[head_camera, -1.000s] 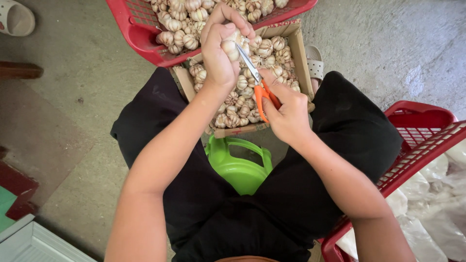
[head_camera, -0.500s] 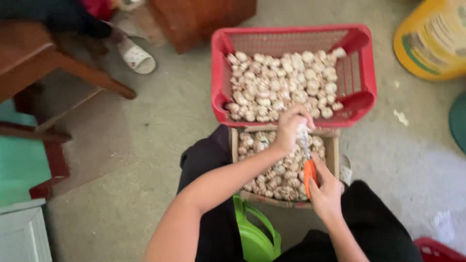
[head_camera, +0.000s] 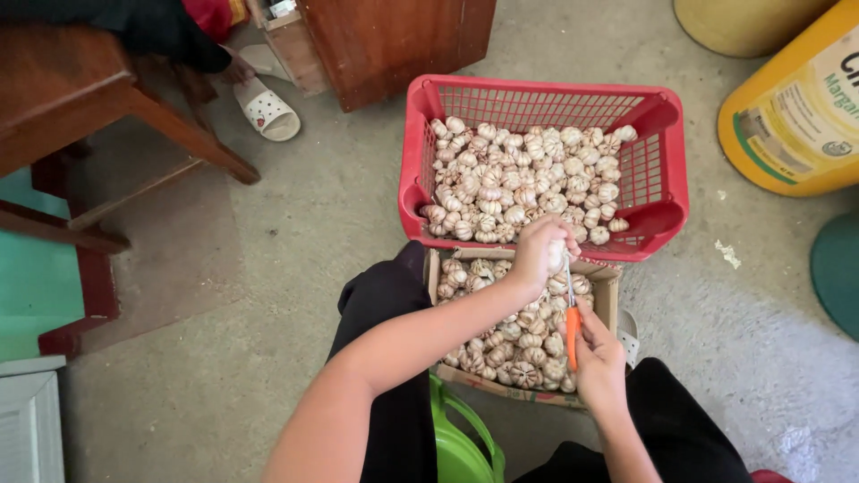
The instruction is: Using a pair of scissors to trim the stems and roots from whole garlic bulbs.
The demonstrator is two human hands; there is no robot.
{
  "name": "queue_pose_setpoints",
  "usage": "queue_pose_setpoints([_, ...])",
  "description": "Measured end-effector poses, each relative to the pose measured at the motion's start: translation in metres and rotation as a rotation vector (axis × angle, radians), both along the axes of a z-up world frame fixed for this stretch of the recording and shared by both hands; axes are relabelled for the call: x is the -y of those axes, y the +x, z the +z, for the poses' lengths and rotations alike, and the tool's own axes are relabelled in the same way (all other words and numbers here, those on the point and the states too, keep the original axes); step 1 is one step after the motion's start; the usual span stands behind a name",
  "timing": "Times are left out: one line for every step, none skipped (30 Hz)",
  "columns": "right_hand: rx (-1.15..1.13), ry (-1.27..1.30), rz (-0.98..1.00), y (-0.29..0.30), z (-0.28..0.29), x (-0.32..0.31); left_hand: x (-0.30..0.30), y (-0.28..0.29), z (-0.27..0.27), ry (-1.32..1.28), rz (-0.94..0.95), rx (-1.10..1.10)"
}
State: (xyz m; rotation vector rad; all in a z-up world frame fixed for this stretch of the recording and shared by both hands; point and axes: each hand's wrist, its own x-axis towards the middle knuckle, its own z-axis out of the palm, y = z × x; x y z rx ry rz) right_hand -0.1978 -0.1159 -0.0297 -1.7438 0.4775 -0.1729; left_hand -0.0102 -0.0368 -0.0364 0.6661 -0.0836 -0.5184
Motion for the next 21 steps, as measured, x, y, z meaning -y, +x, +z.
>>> queue_pose_setpoints([0.002, -0.003, 0.003, 0.001, 0.004, 0.000, 0.006, 0.007, -0.017, -0.003, 0.003, 0.002])
queue_pose_setpoints([-0.080, 0.062, -0.034, 0.002, 0.007, 0.000, 0.012, 0.013, -0.033, 0.017, -0.031, -0.154])
queue_pose_setpoints([-0.161, 0.128, -0.072, 0.002, 0.010, 0.001, 0.018, 0.020, -0.051, 0.037, -0.067, -0.309])
queue_pose_setpoints([-0.165, 0.124, -0.069, 0.002, 0.015, 0.000, 0.020, 0.022, -0.053, 0.034, -0.064, -0.312])
queue_pose_setpoints([-0.112, 0.172, -0.066, 0.002, 0.019, 0.000, 0.022, 0.023, -0.056, 0.071, -0.075, -0.393])
queue_pose_setpoints([-0.064, 0.221, -0.066, -0.002, 0.022, 0.000, 0.025, 0.022, -0.061, 0.110, -0.088, -0.478])
queue_pose_setpoints([-0.072, 0.219, -0.065, 0.004, 0.036, -0.003, 0.034, 0.031, -0.089, 0.108, -0.088, -0.486])
queue_pose_setpoints([-0.112, 0.226, -0.112, 0.003, 0.051, -0.007, 0.045, 0.033, -0.119, 0.063, -0.062, -0.528])
queue_pose_setpoints([-0.152, 0.233, -0.158, 0.003, 0.065, -0.010, 0.058, 0.035, -0.149, 0.020, -0.036, -0.570])
queue_pose_setpoints([-0.171, 0.234, -0.188, 0.003, 0.068, -0.008, 0.055, 0.036, -0.146, 0.028, -0.063, -0.592])
queue_pose_setpoints([-0.142, 0.240, -0.199, 0.004, 0.071, -0.005, 0.053, 0.038, -0.144, 0.003, -0.051, -0.649])
queue_pose_setpoints([-0.115, 0.241, -0.218, 0.000, 0.073, 0.000, 0.056, 0.035, -0.144, -0.020, -0.046, -0.710])
queue_pose_setpoints([-0.137, 0.239, -0.256, -0.004, 0.074, 0.004, 0.047, 0.040, -0.131, -0.010, -0.079, -0.737])
queue_pose_setpoints([-0.084, 0.228, -0.251, -0.006, 0.075, 0.009, 0.040, 0.047, -0.119, -0.101, -0.023, -0.653])
queue_pose_setpoints([-0.032, 0.216, -0.245, -0.008, 0.077, 0.014, 0.034, 0.057, -0.107, -0.194, 0.032, -0.569])
queue_pose_setpoints([-0.049, 0.216, -0.271, -0.009, 0.082, 0.016, 0.022, 0.064, -0.083, -0.185, 0.011, -0.591])
queue_pose_setpoints([0.001, 0.266, -0.268, -0.011, 0.086, 0.018, 0.010, 0.072, -0.059, -0.230, 0.062, -0.487])
queue_pose_setpoints([0.055, 0.319, -0.264, -0.012, 0.088, 0.020, -0.003, 0.083, -0.037, -0.273, 0.113, -0.379])
queue_pose_setpoints([0.042, 0.322, -0.289, -0.013, 0.092, 0.022, -0.008, 0.092, -0.044, -0.262, 0.093, -0.398])
queue_pose_setpoints([0.059, 0.328, -0.292, -0.013, 0.096, 0.023, -0.014, 0.102, -0.051, -0.284, 0.074, -0.314])
queue_pose_setpoints([0.077, 0.334, -0.295, -0.014, 0.099, 0.024, -0.020, 0.112, -0.058, -0.307, 0.054, -0.230])
